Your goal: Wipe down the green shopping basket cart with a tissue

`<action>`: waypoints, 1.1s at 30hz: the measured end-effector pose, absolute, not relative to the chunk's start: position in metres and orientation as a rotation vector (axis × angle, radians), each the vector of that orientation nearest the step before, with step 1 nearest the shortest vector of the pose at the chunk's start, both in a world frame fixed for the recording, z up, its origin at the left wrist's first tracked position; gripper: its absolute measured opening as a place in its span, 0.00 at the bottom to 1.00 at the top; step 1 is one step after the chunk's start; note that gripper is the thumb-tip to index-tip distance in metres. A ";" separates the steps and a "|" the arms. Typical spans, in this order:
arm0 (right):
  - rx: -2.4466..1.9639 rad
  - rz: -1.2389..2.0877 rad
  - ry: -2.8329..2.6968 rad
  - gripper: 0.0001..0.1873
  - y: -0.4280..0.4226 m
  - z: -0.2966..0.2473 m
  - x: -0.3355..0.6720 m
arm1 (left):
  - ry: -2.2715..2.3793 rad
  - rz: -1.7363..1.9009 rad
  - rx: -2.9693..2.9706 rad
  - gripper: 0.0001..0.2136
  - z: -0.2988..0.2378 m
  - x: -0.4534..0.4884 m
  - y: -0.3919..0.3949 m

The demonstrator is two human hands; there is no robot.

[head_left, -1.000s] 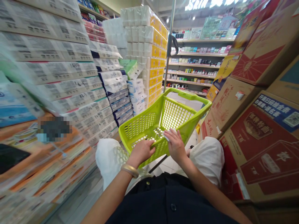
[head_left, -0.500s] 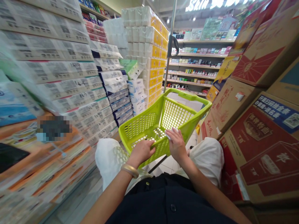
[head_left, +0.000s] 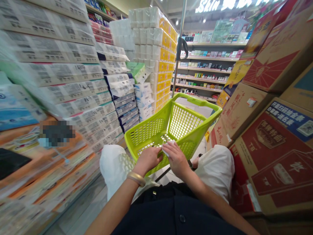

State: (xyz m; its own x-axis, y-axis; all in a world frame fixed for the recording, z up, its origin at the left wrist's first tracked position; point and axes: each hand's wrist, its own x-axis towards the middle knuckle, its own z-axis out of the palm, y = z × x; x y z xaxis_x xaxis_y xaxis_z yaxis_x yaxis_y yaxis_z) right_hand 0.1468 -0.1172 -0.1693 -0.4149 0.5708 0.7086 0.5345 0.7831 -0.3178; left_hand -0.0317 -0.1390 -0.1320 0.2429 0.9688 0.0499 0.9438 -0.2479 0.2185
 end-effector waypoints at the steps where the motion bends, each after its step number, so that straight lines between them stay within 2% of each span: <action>1: -0.795 0.064 -2.122 0.26 -0.118 -0.170 0.146 | 1.830 0.263 2.355 0.11 -0.132 -0.032 -0.139; 7: -1.041 0.008 -1.922 0.24 -0.104 -0.167 0.159 | 1.818 0.235 2.378 0.11 -0.128 -0.031 -0.140; 13: -0.811 0.080 -2.126 0.27 -0.117 -0.171 0.146 | 1.835 0.250 2.388 0.11 -0.131 -0.032 -0.140; 19: -1.042 0.013 -1.907 0.23 -0.102 -0.168 0.161 | 1.850 0.226 2.378 0.12 -0.133 -0.032 -0.140; 25: -0.843 0.083 -2.106 0.26 -0.111 -0.169 0.151 | 1.841 0.248 2.391 0.11 -0.132 -0.032 -0.140; 30: -1.018 0.047 -1.912 0.24 -0.103 -0.167 0.159 | 1.838 0.243 2.387 0.11 -0.131 -0.032 -0.141; 33: -0.964 0.063 -1.954 0.24 -0.108 -0.169 0.154 | 1.843 0.258 2.371 0.10 -0.132 -0.032 -0.140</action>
State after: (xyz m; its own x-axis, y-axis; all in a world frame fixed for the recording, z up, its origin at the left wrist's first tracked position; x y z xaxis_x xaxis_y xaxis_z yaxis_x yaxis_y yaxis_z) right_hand 0.1540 -0.1082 -0.1691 -0.2643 0.6466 0.7156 0.5993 0.6915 -0.4034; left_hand -0.0322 -0.1404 -0.1316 0.2403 0.9690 0.0566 0.9472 -0.2469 0.2044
